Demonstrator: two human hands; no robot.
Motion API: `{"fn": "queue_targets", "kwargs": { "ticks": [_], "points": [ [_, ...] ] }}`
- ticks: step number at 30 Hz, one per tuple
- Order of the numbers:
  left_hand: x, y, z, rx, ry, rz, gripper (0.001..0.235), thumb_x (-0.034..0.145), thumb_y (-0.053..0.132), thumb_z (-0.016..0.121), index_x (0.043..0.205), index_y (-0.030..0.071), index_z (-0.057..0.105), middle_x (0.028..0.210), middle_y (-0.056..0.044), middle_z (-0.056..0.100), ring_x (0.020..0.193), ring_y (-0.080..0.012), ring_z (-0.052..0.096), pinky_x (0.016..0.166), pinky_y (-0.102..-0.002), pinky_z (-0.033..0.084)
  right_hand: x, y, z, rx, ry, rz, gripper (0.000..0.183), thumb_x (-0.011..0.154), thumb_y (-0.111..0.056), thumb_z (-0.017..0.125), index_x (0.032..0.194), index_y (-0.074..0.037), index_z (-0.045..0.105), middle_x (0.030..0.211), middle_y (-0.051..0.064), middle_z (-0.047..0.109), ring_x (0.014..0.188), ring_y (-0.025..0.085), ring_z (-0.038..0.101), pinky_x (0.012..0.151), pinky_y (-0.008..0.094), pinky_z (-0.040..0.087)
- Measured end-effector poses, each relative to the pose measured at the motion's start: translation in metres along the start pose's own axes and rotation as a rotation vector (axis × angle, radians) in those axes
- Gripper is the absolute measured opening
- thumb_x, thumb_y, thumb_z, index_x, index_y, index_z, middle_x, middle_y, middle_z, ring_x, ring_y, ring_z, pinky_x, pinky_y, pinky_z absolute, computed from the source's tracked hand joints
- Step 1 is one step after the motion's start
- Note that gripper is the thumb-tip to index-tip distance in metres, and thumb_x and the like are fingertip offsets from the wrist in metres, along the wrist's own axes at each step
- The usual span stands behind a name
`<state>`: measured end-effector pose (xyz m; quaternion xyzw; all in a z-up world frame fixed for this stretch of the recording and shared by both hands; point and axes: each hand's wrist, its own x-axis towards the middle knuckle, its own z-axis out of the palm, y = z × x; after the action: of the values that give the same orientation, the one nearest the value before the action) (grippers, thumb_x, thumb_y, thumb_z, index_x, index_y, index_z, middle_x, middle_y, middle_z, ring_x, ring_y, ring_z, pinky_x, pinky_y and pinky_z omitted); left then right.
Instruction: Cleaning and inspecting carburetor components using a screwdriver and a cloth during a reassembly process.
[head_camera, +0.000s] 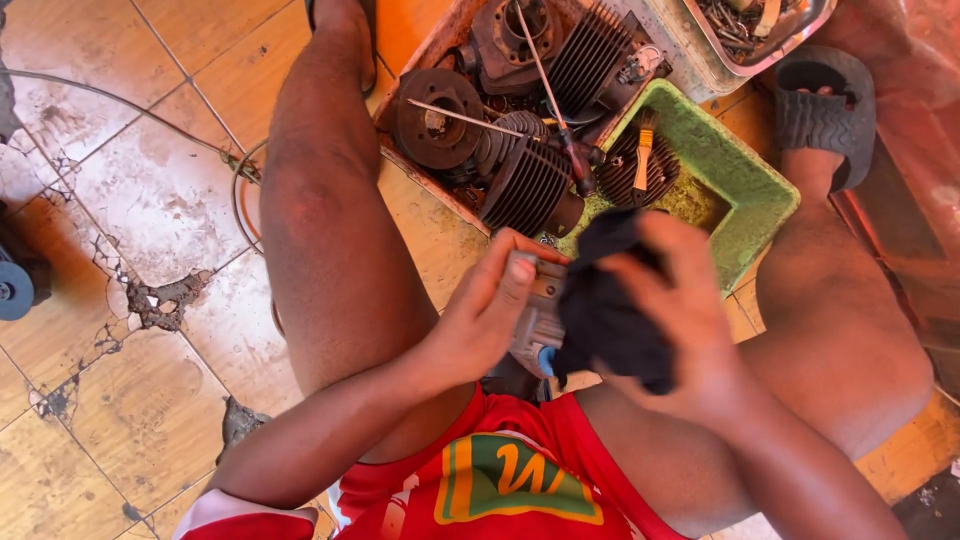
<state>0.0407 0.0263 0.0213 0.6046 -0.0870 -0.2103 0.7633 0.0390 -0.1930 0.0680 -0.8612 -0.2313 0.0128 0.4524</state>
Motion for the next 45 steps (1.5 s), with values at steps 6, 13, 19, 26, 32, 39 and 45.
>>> {"fn": "queue_targets", "kwargs": {
  "ticks": [6,13,19,26,32,39,45],
  "points": [
    [0.002,-0.023,0.007,0.113,0.187,-0.059,0.025,0.111,0.030,0.040,0.106,0.007,0.050,0.076,0.000,0.048,0.066,-0.0090,0.042,0.059,-0.028,0.039,0.012,-0.029,0.023,-0.590,-0.103,-0.244,0.047,0.080,-0.015,0.070,0.123,0.003,0.066,0.144,0.020,0.058,0.147,0.041,0.043,0.110,0.058,0.044],
    [0.006,-0.024,0.011,-0.393,0.284,-0.301,0.048,0.108,0.037,0.041,0.133,-0.002,0.055,0.128,-0.010,0.059,0.114,-0.0143,0.053,0.104,-0.030,0.043,0.008,-0.041,0.028,-0.797,-0.166,-0.362,0.038,0.092,-0.015,0.058,0.125,0.003,0.066,0.139,0.019,0.060,0.142,0.035,0.050,0.105,0.064,0.042],
    [0.002,-0.025,0.007,-0.166,0.214,-0.152,0.039,0.112,0.035,0.034,0.117,0.003,0.056,0.103,-0.004,0.056,0.091,-0.0092,0.049,0.088,-0.028,0.047,0.003,-0.044,0.027,-0.792,-0.181,-0.375,0.031,0.091,-0.012,0.062,0.118,0.001,0.069,0.134,0.020,0.064,0.144,0.032,0.049,0.102,0.067,0.042],
    [0.006,-0.028,-0.002,-0.292,0.157,-0.159,0.044,0.112,0.041,0.032,0.116,0.005,0.057,0.099,-0.005,0.062,0.082,-0.0074,0.054,0.075,-0.025,0.051,0.000,-0.041,0.014,-0.493,-0.255,-0.411,0.024,0.091,-0.015,0.060,0.106,0.001,0.069,0.127,0.019,0.069,0.137,0.033,0.056,0.110,0.064,0.037],
    [0.007,-0.010,-0.016,-0.765,-0.087,-0.223,0.061,0.104,0.059,0.030,0.119,0.003,0.047,0.136,-0.022,0.060,0.098,-0.0337,0.071,0.073,-0.041,0.065,-0.056,0.024,-0.045,0.451,0.129,0.239,0.051,0.075,-0.023,0.073,0.120,0.000,0.064,0.107,0.011,0.075,0.117,0.023,0.068,0.132,0.042,0.041],
    [0.008,0.000,-0.016,-0.938,-0.290,-0.080,0.062,0.109,0.061,0.027,0.104,0.006,0.056,0.122,-0.023,0.065,0.112,-0.0291,0.066,0.095,-0.042,0.056,-0.026,0.011,-0.006,0.506,0.070,0.380,0.081,0.076,-0.021,0.070,0.149,0.003,0.042,0.138,0.014,0.059,0.123,0.024,0.061,0.112,0.039,0.047],
    [0.011,-0.016,-0.008,-0.755,-0.057,-0.065,0.062,0.110,0.058,0.028,0.124,0.003,0.054,0.111,-0.005,0.061,0.094,-0.0088,0.058,0.084,-0.027,0.048,-0.010,0.002,0.030,0.337,-0.083,0.157,0.099,0.063,-0.018,0.095,0.147,-0.003,0.045,0.156,0.022,0.045,0.151,0.034,0.042,0.121,0.046,0.034]
  ]
}}
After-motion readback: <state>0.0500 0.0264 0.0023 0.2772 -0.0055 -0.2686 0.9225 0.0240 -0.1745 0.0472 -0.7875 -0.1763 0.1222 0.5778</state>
